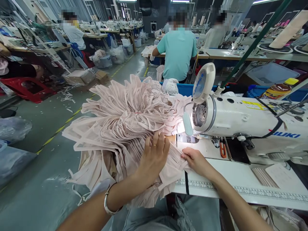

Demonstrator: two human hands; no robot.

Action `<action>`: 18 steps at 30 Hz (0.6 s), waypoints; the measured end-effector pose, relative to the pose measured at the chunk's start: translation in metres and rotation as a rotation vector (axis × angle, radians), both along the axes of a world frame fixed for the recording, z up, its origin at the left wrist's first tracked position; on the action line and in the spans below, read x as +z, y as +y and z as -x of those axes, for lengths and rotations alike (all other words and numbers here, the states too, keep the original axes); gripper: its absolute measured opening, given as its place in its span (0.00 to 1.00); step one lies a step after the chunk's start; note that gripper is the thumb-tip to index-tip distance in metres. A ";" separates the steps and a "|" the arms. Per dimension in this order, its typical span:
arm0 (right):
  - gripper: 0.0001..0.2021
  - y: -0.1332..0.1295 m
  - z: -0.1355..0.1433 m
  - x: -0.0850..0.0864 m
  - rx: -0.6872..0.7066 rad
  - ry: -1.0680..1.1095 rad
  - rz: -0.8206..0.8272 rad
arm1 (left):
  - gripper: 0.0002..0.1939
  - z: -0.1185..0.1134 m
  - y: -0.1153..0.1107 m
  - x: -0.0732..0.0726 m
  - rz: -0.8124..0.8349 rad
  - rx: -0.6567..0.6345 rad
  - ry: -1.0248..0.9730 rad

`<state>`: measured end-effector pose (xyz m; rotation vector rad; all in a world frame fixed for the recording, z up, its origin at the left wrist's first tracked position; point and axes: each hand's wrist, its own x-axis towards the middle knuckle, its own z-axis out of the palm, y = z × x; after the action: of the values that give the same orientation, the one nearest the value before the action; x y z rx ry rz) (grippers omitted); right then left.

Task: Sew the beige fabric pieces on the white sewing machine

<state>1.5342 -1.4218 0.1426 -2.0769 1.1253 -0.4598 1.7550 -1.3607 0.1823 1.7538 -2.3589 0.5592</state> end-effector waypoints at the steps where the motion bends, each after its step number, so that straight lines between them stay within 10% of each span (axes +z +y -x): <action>1: 0.22 -0.001 0.000 0.001 -0.002 -0.031 -0.016 | 0.19 -0.002 0.000 0.000 0.004 0.018 0.008; 10: 0.24 0.007 -0.012 0.001 -0.081 -0.539 -0.809 | 0.19 -0.001 -0.013 -0.014 -0.202 -0.193 0.017; 18: 0.21 -0.006 0.003 -0.016 -0.199 -0.260 -0.284 | 0.27 0.020 0.005 0.008 -0.910 -0.658 0.163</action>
<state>1.5308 -1.4280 0.1270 -1.6173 1.1703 -0.6086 1.7350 -1.3553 0.1906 0.9686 -3.0258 -0.8226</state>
